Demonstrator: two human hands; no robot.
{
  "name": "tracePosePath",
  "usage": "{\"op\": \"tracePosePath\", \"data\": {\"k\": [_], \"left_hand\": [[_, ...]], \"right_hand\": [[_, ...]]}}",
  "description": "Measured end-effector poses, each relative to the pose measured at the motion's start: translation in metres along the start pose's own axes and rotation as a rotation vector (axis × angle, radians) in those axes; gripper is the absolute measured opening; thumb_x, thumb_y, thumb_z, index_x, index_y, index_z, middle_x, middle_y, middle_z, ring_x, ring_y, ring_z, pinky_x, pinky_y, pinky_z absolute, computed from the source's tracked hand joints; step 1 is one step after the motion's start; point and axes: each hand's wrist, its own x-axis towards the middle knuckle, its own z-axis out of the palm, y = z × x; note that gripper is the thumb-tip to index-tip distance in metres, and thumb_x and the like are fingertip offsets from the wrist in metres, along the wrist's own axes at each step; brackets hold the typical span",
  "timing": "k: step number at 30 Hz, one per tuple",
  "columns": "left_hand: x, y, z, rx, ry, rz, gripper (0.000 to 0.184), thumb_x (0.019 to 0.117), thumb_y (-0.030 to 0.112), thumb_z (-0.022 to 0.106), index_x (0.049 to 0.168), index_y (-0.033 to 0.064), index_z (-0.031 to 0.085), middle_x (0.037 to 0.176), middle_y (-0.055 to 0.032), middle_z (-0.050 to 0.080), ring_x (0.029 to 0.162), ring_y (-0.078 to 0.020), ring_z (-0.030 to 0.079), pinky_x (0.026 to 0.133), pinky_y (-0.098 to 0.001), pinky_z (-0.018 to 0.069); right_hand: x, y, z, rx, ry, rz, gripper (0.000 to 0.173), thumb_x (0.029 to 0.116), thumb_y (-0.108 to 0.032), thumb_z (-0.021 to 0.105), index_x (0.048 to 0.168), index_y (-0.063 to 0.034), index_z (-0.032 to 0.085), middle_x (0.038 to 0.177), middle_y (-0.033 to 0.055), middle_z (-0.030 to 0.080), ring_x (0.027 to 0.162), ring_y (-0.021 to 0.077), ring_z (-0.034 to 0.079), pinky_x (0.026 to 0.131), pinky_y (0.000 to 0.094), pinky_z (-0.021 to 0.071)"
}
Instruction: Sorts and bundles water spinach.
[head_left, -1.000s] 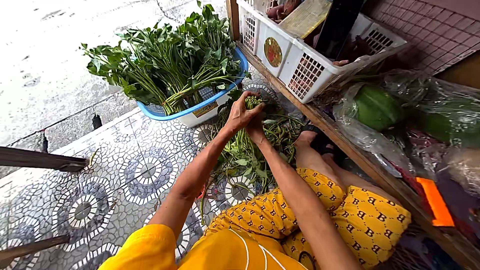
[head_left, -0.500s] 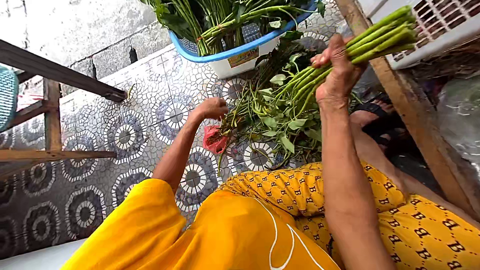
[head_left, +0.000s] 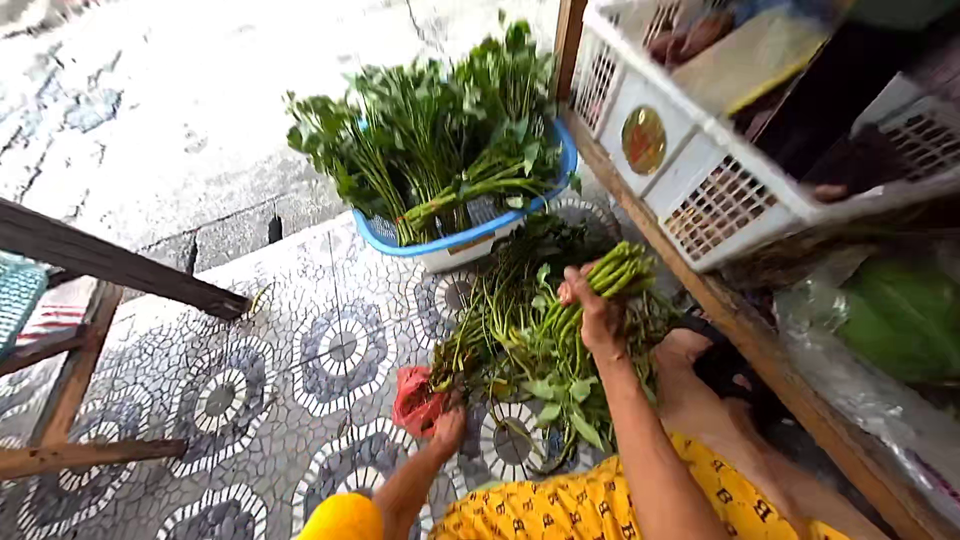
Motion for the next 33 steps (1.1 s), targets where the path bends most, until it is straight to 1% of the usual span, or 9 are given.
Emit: {"op": "tracePosePath", "data": {"k": [4,7,10,13,17,22,26,30,33], "left_hand": [[0.005,-0.009,0.0,-0.033,-0.001,0.032,0.048,0.1014,0.015,0.058,0.144,-0.0061,0.051,0.147,-0.0325,0.049,0.127,-0.0517,0.056,0.104,-0.0658,0.0459],[-0.017,0.019,-0.039,-0.146,0.112,0.225,0.038,0.1034,0.018,0.056,0.133,-0.0056,0.059,0.126,-0.0316,0.064,0.12,-0.0483,0.062,0.102,-0.0641,0.0464],[-0.072,0.067,-0.107,-0.451,0.554,0.451,0.029,0.1037,0.016,0.055,0.119,-0.0067,0.066,0.108,-0.0256,0.071,0.104,-0.0401,0.069,0.096,-0.0577,0.0528],[-0.106,0.112,-0.174,-0.653,0.955,0.713,0.021,0.1003,0.008,0.057,0.11,-0.0073,0.067,0.104,-0.0195,0.07,0.095,-0.0268,0.071,0.088,-0.0428,0.0581],[-0.125,0.139,-0.213,-0.705,0.896,0.9,0.02,0.1003,0.007,0.057,0.11,-0.0078,0.066,0.101,-0.0162,0.069,0.091,-0.0176,0.069,0.085,-0.0331,0.058],[-0.125,0.148,-0.22,-0.877,0.745,0.907,0.018,0.1021,0.008,0.055,0.109,-0.0057,0.063,0.096,-0.0092,0.068,0.086,-0.0097,0.068,0.083,-0.0273,0.0578],[-0.122,0.146,-0.225,-1.222,0.673,0.957,0.013,0.1036,0.003,0.044,0.108,-0.0033,0.054,0.1,-0.0067,0.068,0.092,-0.0141,0.07,0.089,-0.0349,0.0606],[-0.126,0.14,-0.249,-1.605,0.717,0.911,0.013,0.1073,0.003,0.034,0.105,0.0061,0.046,0.085,-0.0015,0.065,0.081,-0.0141,0.07,0.083,-0.0351,0.0615],[-0.123,0.135,-0.25,-1.319,0.723,0.945,0.01,0.1041,0.002,0.041,0.109,-0.0001,0.05,0.098,-0.0048,0.064,0.09,-0.013,0.069,0.087,-0.0334,0.0609]], "right_hand": [[0.001,0.001,0.015,-0.066,-0.024,0.066,0.009,0.0871,-0.011,0.072,0.087,-0.0072,0.064,0.066,-0.0051,0.066,0.058,0.007,0.064,0.062,0.025,0.0581],[-0.002,-0.006,0.019,-0.209,-0.121,0.063,0.013,0.0823,-0.011,0.077,0.086,-0.0051,0.065,0.069,-0.0053,0.066,0.059,0.0041,0.064,0.062,0.0224,0.0575],[-0.006,-0.002,0.02,-0.353,-0.245,0.08,0.019,0.0813,-0.015,0.081,0.087,-0.002,0.069,0.075,-0.0016,0.068,0.065,0.005,0.064,0.066,0.025,0.0574],[-0.007,0.0,0.023,-0.35,-0.371,0.101,0.019,0.0815,-0.015,0.082,0.093,-0.003,0.072,0.086,-0.0001,0.073,0.078,0.0063,0.068,0.077,0.0272,0.059],[-0.009,-0.008,0.029,-0.21,-0.34,0.118,0.012,0.0796,-0.007,0.079,0.089,-0.0054,0.07,0.086,-0.0022,0.073,0.078,0.0043,0.068,0.076,0.0241,0.0587],[-0.004,-0.013,0.016,-0.218,-0.37,0.116,0.011,0.0802,-0.006,0.079,0.089,-0.0055,0.072,0.085,-0.0017,0.073,0.078,0.0047,0.068,0.076,0.024,0.0586],[-0.001,-0.016,0.015,-0.105,-0.25,0.12,0.008,0.0795,0.001,0.071,0.081,-0.0059,0.068,0.077,-0.0007,0.07,0.064,0.0062,0.064,0.063,0.0226,0.0574],[0.005,-0.012,0.006,-0.124,-0.152,0.175,0.009,0.0779,0.002,0.069,0.082,-0.0058,0.067,0.075,-0.0012,0.068,0.058,0.0068,0.062,0.058,0.0227,0.056],[0.006,-0.01,0.006,-0.116,-0.134,0.188,0.008,0.0797,0.002,0.071,0.084,-0.0039,0.068,0.077,0.0007,0.07,0.057,0.0073,0.061,0.057,0.0226,0.0556]]}}
